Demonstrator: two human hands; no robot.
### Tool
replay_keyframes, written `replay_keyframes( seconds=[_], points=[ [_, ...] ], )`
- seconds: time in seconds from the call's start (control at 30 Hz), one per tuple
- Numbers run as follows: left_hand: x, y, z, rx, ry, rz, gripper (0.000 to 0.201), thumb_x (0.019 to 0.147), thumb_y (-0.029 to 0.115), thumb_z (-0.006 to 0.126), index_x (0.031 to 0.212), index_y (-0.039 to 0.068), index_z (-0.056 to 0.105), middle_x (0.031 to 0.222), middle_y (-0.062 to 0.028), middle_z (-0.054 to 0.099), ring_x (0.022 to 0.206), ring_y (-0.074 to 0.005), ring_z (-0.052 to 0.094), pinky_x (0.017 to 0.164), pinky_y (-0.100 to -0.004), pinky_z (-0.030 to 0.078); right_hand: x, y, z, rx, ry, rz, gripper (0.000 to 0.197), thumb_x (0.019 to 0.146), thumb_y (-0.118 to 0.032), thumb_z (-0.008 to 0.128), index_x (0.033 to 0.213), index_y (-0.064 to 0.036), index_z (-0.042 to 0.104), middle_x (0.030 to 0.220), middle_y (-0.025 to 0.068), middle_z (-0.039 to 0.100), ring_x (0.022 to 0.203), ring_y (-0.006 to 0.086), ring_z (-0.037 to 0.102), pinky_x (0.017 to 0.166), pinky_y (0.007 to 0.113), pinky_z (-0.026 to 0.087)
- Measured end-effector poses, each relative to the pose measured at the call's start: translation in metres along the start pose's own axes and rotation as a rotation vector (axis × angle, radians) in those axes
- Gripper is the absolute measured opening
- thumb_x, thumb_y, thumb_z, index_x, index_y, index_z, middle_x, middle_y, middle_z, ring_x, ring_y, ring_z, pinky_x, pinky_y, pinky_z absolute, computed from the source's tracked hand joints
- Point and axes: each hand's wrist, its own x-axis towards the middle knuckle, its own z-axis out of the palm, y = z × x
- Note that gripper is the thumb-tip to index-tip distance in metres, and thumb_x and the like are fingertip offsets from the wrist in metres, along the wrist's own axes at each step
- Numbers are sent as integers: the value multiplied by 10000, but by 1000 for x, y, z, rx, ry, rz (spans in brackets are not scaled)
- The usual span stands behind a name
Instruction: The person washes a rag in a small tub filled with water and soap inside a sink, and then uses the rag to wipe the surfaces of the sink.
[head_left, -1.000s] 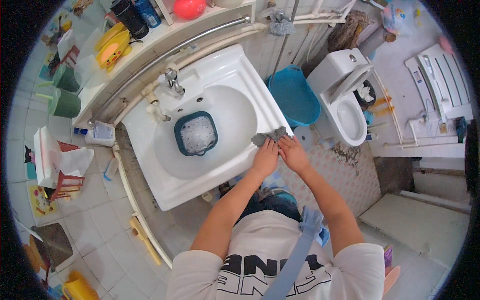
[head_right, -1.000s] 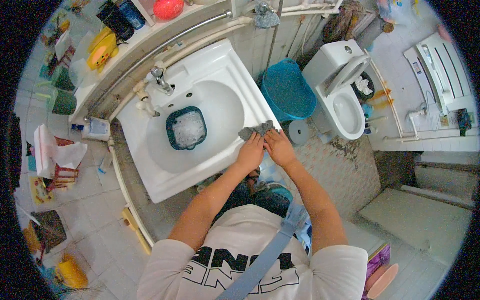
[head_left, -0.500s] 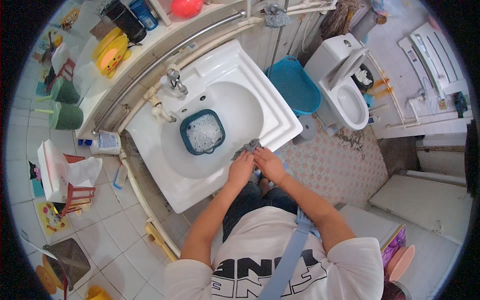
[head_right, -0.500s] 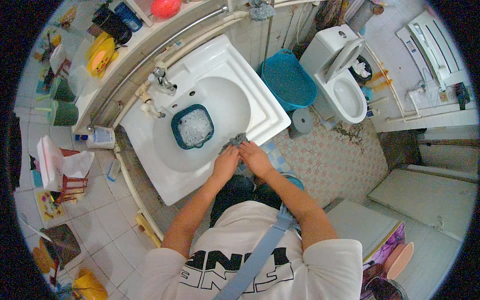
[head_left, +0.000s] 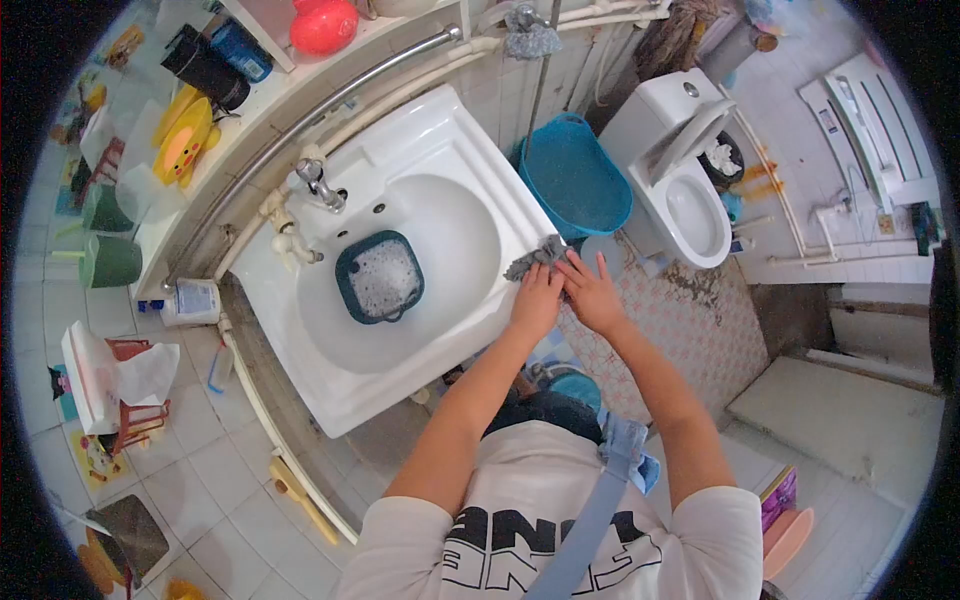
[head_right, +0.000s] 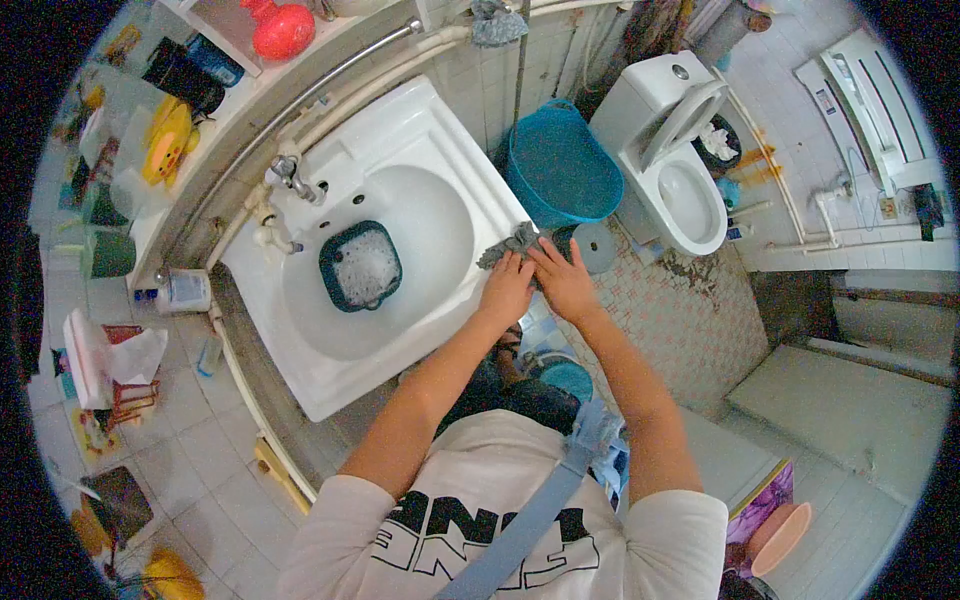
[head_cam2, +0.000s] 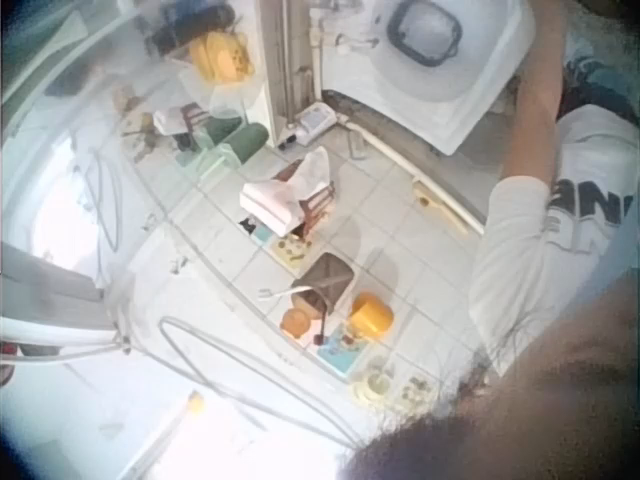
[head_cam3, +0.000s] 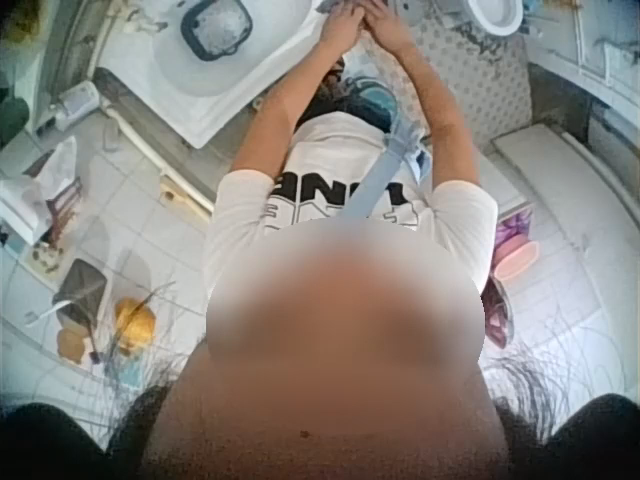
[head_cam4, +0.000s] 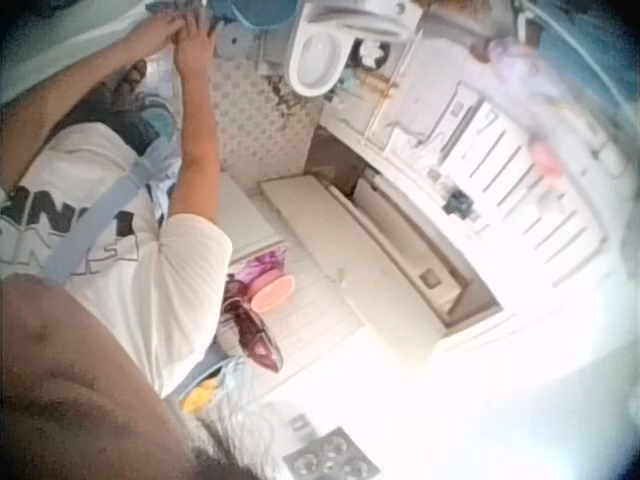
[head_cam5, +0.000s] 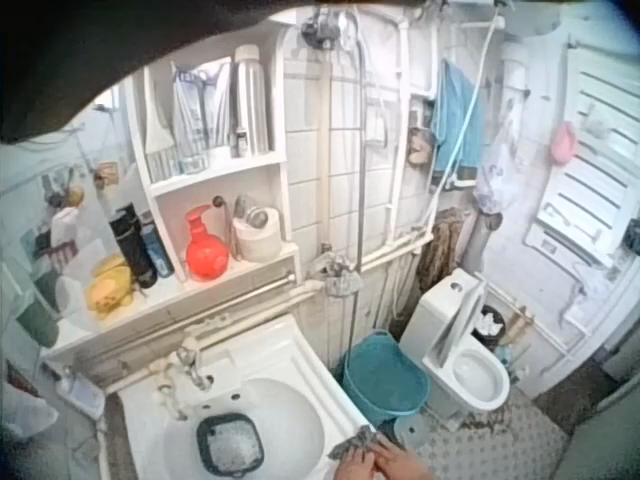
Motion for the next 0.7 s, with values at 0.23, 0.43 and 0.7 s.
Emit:
replay_keyframes(
  seconds=[0.23,0.43,0.7],
  points=[
    [-19,-12,-13,71,13,-124,542,741,215,656,1183,-21,452,1217,-264,467,1209,-404,405,1016,-464,326,20,-38,9,-32,-11,30,621,744,-173,593,1326,-54,411,1406,112,371,1363,287,241,1074,561,174],
    [-69,-41,-42,45,-147,-244,574,770,228,656,1198,-59,403,1324,-278,395,1262,-400,361,1022,-435,349,30,-94,14,-48,-216,0,733,780,-295,559,1395,-5,286,1470,175,235,1377,338,173,1110,513,104],
    [-52,-65,-28,-58,-125,-234,831,816,338,613,1391,-73,176,1433,-263,245,1345,-368,240,1096,-428,233,79,-66,2,-122,-495,-27,1315,475,-617,777,1464,-95,84,1515,194,-17,1396,375,22,1116,493,64]
  ],
)
